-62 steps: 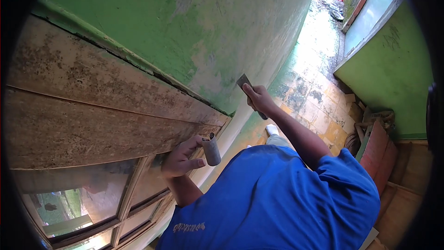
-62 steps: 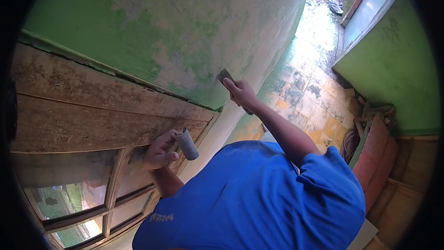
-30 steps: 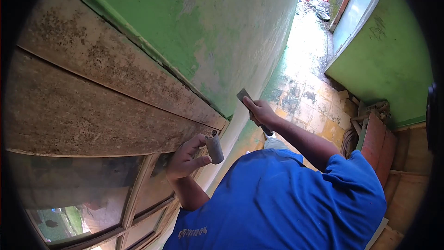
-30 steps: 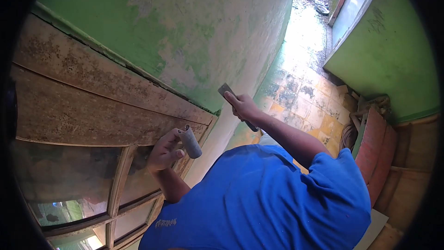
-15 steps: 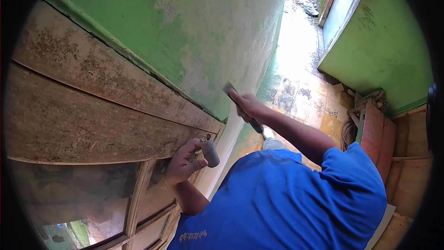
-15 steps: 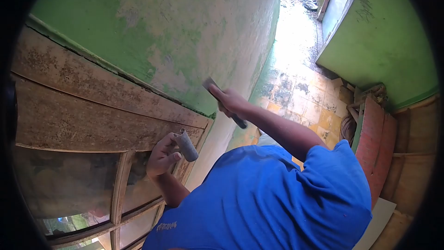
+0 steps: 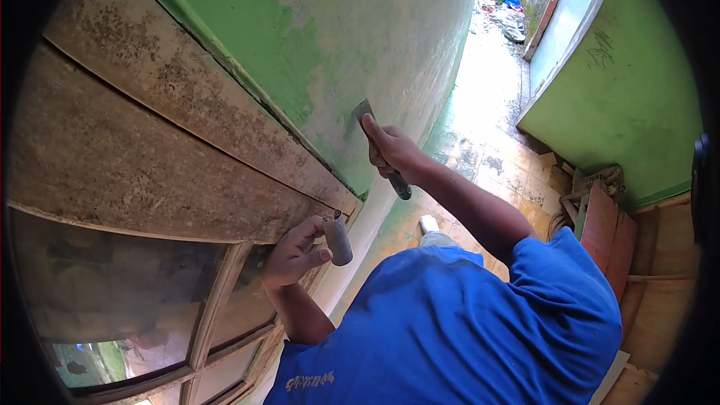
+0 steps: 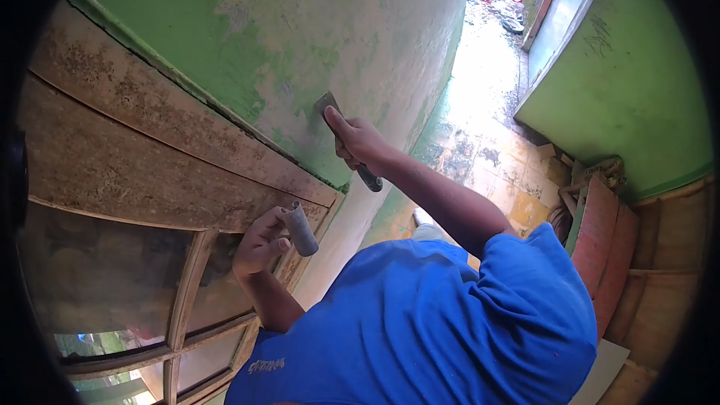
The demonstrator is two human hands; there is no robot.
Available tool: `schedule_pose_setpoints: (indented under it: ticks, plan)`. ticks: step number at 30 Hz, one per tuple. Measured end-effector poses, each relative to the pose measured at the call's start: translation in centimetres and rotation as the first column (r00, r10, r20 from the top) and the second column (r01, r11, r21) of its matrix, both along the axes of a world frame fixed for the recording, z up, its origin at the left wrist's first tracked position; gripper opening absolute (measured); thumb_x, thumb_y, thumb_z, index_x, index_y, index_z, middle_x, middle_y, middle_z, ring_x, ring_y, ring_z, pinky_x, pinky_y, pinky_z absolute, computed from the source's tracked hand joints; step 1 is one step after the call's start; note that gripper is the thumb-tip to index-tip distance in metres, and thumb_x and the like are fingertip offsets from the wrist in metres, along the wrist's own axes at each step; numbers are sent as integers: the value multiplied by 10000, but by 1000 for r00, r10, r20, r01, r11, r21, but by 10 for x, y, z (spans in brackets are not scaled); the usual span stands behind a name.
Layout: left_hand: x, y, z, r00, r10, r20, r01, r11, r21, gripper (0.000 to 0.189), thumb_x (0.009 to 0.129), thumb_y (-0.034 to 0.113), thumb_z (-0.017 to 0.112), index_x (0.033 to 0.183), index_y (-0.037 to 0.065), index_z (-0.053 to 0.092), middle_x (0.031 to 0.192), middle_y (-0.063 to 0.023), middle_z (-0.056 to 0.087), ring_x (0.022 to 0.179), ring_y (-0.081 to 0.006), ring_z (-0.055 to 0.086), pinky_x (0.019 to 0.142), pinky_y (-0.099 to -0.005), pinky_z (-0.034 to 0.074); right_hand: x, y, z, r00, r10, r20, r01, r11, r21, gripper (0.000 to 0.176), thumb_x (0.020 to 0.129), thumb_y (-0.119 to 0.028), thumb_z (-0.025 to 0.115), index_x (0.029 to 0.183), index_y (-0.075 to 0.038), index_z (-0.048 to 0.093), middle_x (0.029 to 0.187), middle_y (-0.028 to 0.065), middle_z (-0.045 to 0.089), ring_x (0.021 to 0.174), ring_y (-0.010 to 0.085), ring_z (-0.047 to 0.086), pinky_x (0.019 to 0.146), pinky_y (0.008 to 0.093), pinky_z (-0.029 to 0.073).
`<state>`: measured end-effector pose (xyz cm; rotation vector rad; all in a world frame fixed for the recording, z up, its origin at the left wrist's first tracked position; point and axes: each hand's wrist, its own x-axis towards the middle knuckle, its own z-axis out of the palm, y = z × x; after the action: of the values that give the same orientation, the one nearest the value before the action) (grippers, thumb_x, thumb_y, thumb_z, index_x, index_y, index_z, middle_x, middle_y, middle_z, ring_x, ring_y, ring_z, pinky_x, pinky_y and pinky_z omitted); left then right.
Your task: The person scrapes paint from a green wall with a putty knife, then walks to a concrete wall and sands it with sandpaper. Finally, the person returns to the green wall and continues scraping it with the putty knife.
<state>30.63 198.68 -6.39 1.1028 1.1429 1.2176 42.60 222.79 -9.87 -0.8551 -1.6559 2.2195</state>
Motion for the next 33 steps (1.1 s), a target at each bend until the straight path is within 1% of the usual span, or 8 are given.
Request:
schedule_pose_setpoints:
  ticks: [4,10,14,18,22,24,28,33]
  plan:
    - [-1,-2,-5,1000,9,-9,-9,999,41,311,840,187,622,1068,15,498,1013,-40,503,1003,-127,427,915,-276,311,11,1,1,997,55,-48,-57,997,-51,594,879,-618,403,557,-121,361,457,-20,322,351,86,296,346,266,256]
    - [0,0,-3,999,12,-29,-10,999,53,311,853,187,617,1081,12,498,1034,-43,513,1027,-129,431,928,-283,312,16,-10,-27,989,34,147,-44,997,68,620,883,-612,402,541,-95,408,445,-5,350,336,89,312,337,266,249]
    - [1,2,-4,999,33,-2,-33,998,49,313,849,197,626,1074,17,504,1037,-44,518,1032,-131,438,929,-285,314,2,-2,-7,998,58,-33,-58,998,10,611,888,-606,400,542,-102,396,442,-5,351,343,90,325,338,264,270]
    - [3,1,-1,999,47,-4,-47,999,6,309,850,208,622,1066,18,509,1034,-43,521,1025,-127,446,918,-281,323,21,-10,-11,1000,23,-19,-21,997,75,602,890,-603,398,546,-110,370,440,-12,343,346,83,318,340,266,269]
    - [1,0,-8,999,40,-7,-39,997,64,308,855,210,614,1069,17,506,1033,-43,522,1017,-122,449,909,-273,329,25,-9,-29,989,76,128,-88,992,90,627,897,-588,402,524,-86,435,428,1,386,346,97,373,355,271,304]
    - [1,1,-9,999,47,-3,-47,998,53,307,856,214,615,1064,16,508,1023,-41,522,1001,-120,452,896,-272,339,0,-5,-1,998,45,42,-55,957,284,636,903,-580,399,517,-78,457,424,8,402,347,103,394,358,266,312]
    - [5,1,-9,996,87,7,-87,996,30,301,859,212,613,1065,18,508,1015,-34,520,990,-117,455,885,-270,345,0,-3,32,997,43,-65,-27,973,229,640,907,-577,390,508,-80,443,419,7,401,343,105,388,365,266,330]
    - [7,-5,-15,990,142,26,-142,990,-6,266,868,186,602,1063,30,511,999,-23,514,977,-106,454,873,-263,347,28,-35,-19,991,101,83,-120,954,274,596,921,-537,406,545,-75,432,441,-5,389,360,90,375,368,264,329]
